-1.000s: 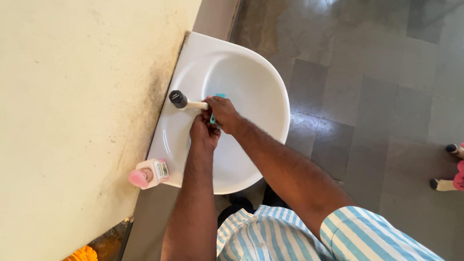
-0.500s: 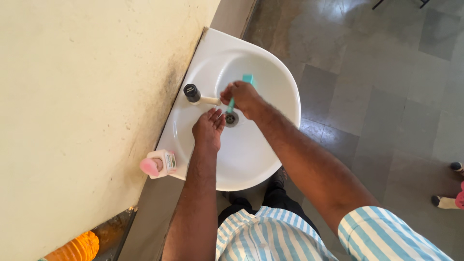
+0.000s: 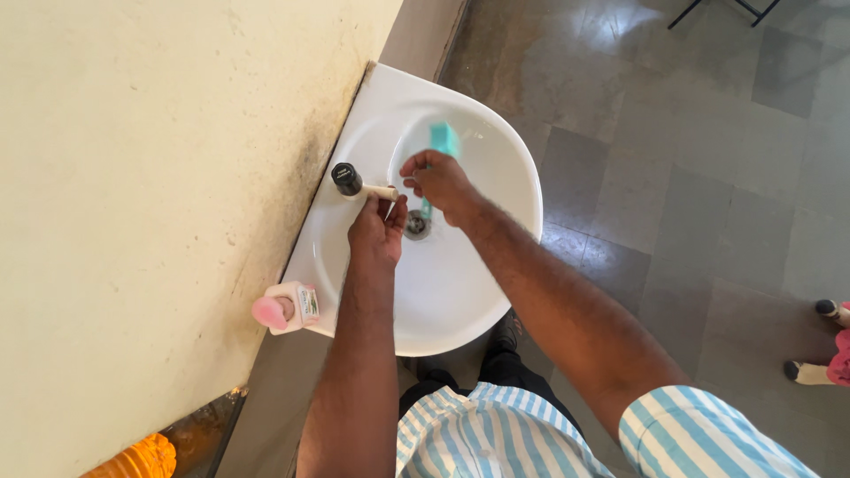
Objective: The person scrubs a white wall-mounted sink with a blue brush, rinses the brush under running water, and continues scrubbing the basin and faucet area. The person repeatedly wets the brush and scrubs different parts of the sink throughout the clip.
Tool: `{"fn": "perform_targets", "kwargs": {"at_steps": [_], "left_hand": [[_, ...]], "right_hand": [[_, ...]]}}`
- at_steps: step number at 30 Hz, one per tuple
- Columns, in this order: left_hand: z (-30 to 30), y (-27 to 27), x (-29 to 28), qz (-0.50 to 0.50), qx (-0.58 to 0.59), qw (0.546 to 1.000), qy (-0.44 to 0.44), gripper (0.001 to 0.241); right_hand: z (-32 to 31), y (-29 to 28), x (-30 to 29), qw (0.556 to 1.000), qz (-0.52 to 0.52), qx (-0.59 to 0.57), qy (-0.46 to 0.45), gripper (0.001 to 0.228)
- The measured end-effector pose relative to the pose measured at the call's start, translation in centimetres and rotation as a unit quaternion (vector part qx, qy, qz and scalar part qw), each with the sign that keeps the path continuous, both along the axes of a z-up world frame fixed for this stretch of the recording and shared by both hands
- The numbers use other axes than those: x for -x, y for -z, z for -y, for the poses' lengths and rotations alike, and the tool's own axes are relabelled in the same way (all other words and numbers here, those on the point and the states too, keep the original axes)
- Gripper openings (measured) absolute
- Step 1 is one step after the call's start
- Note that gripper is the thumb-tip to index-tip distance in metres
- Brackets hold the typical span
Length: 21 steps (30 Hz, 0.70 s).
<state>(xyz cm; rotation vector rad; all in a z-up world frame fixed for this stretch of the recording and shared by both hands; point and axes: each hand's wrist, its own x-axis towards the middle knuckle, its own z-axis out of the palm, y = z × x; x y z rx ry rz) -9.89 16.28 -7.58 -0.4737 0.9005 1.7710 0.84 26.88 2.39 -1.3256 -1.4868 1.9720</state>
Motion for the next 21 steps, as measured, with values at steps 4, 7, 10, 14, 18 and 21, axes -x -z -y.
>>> {"fn": "perform_targets", "kwargs": {"at_steps": [4,7,10,14,18,21], "left_hand": [[1.8,-2.4,-0.7,-0.105,0.094,0.99,0.027,0.024],[2.5,-4.9,-0.7,-0.163,0.14,0.976,-0.017,0.027],[1.9,-7.7,-0.6,-0.29,0.18,0.938,-0.066,0.036],[0.6,-11.1,0.1,-0.493,0.268,0.827,-0.037,0.049],[0.0,-12.8,0.3,-0.632,0.331,0.699,0.037,0.044],[0.1,-13.0,0.1,-0.658,0.359,0.657,0.082,0.039]], "right_hand": [[1.8,5.0,0.7,0.988,-0.084,0.097,0.085,0.011],[3.4,7.2,1.9,0.96,-0.146,0.192,0.142,0.011],[4.0,8.2,2.3,0.932,-0.185,0.252,0.184,0.014],[2.8,7.8,2.4,0.939,-0.177,0.251,0.155,0.014],[0.7,6.5,1.7,0.981,-0.105,0.134,0.096,0.018],[-0.6,5.2,1.5,0.984,-0.116,0.104,0.09,0.025]]}}
